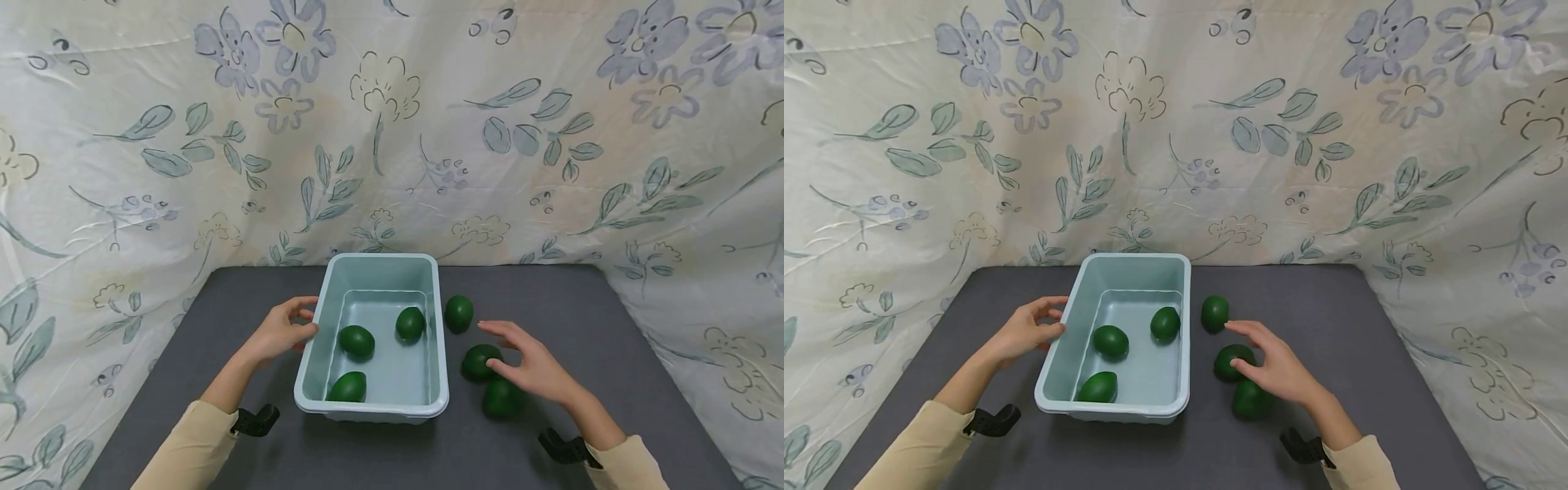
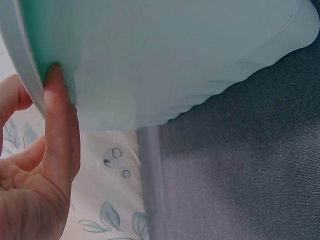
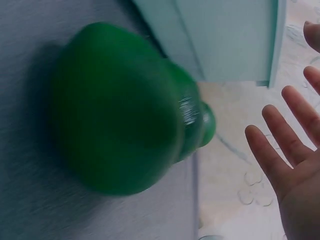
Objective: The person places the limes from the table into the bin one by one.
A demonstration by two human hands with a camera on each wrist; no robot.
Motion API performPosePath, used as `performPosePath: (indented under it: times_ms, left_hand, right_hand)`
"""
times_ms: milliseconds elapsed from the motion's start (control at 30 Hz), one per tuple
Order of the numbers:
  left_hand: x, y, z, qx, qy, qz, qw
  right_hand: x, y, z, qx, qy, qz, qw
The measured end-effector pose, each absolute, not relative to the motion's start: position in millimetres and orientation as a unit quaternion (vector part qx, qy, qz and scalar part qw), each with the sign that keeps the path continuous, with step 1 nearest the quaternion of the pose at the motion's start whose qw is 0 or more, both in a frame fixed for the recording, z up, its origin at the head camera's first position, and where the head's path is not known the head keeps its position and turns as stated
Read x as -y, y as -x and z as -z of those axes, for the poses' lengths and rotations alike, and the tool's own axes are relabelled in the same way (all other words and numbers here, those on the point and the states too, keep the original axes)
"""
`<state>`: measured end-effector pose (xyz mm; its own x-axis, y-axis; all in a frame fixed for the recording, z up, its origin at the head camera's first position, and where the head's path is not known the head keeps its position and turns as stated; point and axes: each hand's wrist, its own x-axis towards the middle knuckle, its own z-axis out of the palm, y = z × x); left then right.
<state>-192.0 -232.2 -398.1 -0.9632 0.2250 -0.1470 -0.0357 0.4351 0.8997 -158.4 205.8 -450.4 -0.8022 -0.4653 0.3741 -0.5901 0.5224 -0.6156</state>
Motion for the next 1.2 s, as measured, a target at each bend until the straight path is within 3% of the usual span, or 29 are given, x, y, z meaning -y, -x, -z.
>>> performPosePath:
  times_ms: [500,1200]
  left_hand:
    - [231.2,192.6,398.3,-0.840,-0.052,-0.526,0.123]
    - [231.1,191.5,398.5,-0.841,-0.051,-0.525,0.121]
  right_hand:
    - [-223.0,126.5,472.9,0.885,-0.288,-0.348,0.116]
    - [-234.1,123.4,510.3,0.886,-0.302,-0.344,0.071]
